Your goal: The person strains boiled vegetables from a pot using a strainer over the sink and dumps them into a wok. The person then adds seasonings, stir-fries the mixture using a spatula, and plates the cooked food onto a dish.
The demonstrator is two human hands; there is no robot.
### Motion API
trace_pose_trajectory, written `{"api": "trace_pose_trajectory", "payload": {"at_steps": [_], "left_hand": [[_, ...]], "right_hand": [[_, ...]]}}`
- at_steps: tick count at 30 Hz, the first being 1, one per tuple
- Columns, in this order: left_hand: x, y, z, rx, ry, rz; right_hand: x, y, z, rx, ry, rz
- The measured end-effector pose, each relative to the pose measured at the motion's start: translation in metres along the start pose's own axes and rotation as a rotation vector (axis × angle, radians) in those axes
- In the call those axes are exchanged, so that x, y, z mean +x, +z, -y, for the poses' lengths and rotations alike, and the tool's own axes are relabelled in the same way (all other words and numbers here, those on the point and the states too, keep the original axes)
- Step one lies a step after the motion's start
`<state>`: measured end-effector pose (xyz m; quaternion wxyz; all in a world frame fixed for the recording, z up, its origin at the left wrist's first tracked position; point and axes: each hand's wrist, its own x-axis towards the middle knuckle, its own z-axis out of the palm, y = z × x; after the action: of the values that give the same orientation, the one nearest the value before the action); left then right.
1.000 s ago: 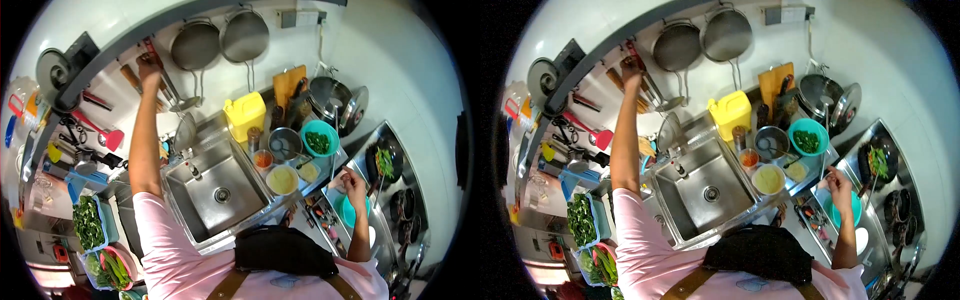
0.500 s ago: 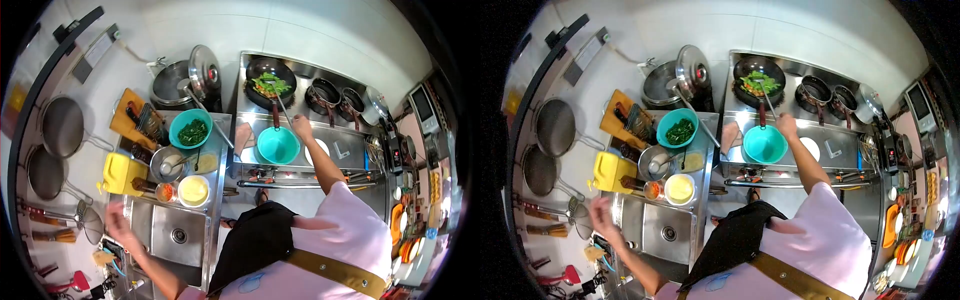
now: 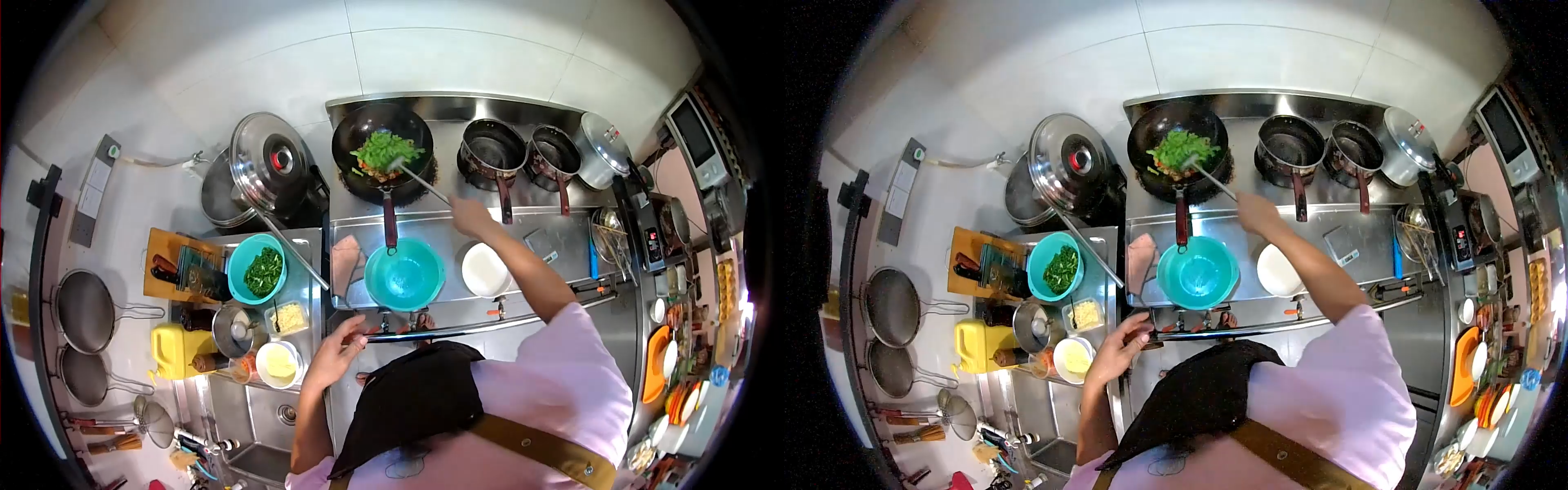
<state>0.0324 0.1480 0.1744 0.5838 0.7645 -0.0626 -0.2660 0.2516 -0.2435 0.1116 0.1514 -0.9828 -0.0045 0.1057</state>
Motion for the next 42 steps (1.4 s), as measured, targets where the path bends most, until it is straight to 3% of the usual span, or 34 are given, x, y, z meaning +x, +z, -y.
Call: {"api": "trace_pose_trajectory", "payload": {"at_steps": [2, 5, 10, 13, 15, 17, 18, 19, 20, 22, 24, 27, 29, 31, 33, 35, 38, 39, 40, 42], "left_hand": [[0.016, 0.011, 0.015, -0.056, -0.042, 0.022], [0.059, 0.027, 0.003, -0.075, -0.073, 0.037], [0.147, 0.018, 0.059, -0.037, -0.025, -0.255], [0.222, 0.013, 0.076, 0.220, 0.016, -0.454], [0.287, 0.017, 0.089, 0.059, -0.093, -0.407], [0.316, 0.032, 0.054, -0.238, -0.170, -0.346], [0.339, 0.028, 0.060, -0.544, -0.246, -0.112], [0.348, 0.027, 0.062, -0.559, -0.257, -0.028], [0.351, 0.028, 0.050, -0.573, -0.268, 0.054], [0.349, 0.033, 0.005, -0.480, -0.360, -0.148], [0.352, 0.025, -0.007, -0.474, -0.225, -0.095], [0.342, 0.031, -0.004, -0.354, -0.076, -0.222], [0.302, 0.050, 0.039, -0.120, 0.088, -0.338], [0.268, 0.052, 0.031, -0.099, -0.023, -0.286], [0.276, 0.034, 0.004, -0.222, -0.139, -0.195], [0.295, 0.014, -0.026, -0.339, -0.137, -0.114], [0.239, 0.005, -0.051, -0.274, -0.305, -0.109], [0.245, 0.002, -0.046, -0.280, -0.309, -0.076], [0.267, -0.006, -0.028, -0.263, -0.184, -0.008], [0.288, 0.001, -0.049, -0.359, -0.118, -0.094]], "right_hand": [[-0.015, -0.013, -0.013, -0.038, 0.005, 0.022], [0.039, 0.033, -0.025, 0.104, -0.004, -0.036], [0.047, 0.021, -0.033, 0.175, -0.162, 0.038], [0.022, -0.050, -0.040, 0.054, -0.196, 0.096], [-0.003, -0.104, -0.026, -0.072, -0.171, 0.138], [-0.019, -0.146, -0.009, -0.193, -0.192, 0.190], [-0.019, -0.152, -0.002, -0.222, -0.189, 0.235], [-0.020, -0.159, 0.004, -0.255, -0.186, 0.278], [-0.021, -0.164, 0.008, -0.289, -0.183, 0.321], [0.003, -0.129, -0.005, -0.202, -0.267, 0.232], [0.027, -0.086, -0.004, -0.117, -0.219, 0.114], [0.018, -0.060, -0.014, 0.048, -0.157, 0.019], [-0.040, -0.106, -0.010, -0.004, -0.293, 0.034], [-0.037, -0.121, -0.004, -0.058, -0.336, 0.045], [-0.020, -0.079, 0.011, -0.067, -0.256, 0.121], [-0.026, -0.109, 0.031, -0.106, -0.229, 0.161], [-0.025, -0.131, 0.020, -0.146, -0.258, 0.183], [-0.025, -0.135, 0.019, -0.182, -0.286, 0.170], [-0.034, -0.130, 0.020, -0.208, -0.312, 0.182], [-0.014, -0.116, 0.036, -0.204, -0.210, 0.187]]}}
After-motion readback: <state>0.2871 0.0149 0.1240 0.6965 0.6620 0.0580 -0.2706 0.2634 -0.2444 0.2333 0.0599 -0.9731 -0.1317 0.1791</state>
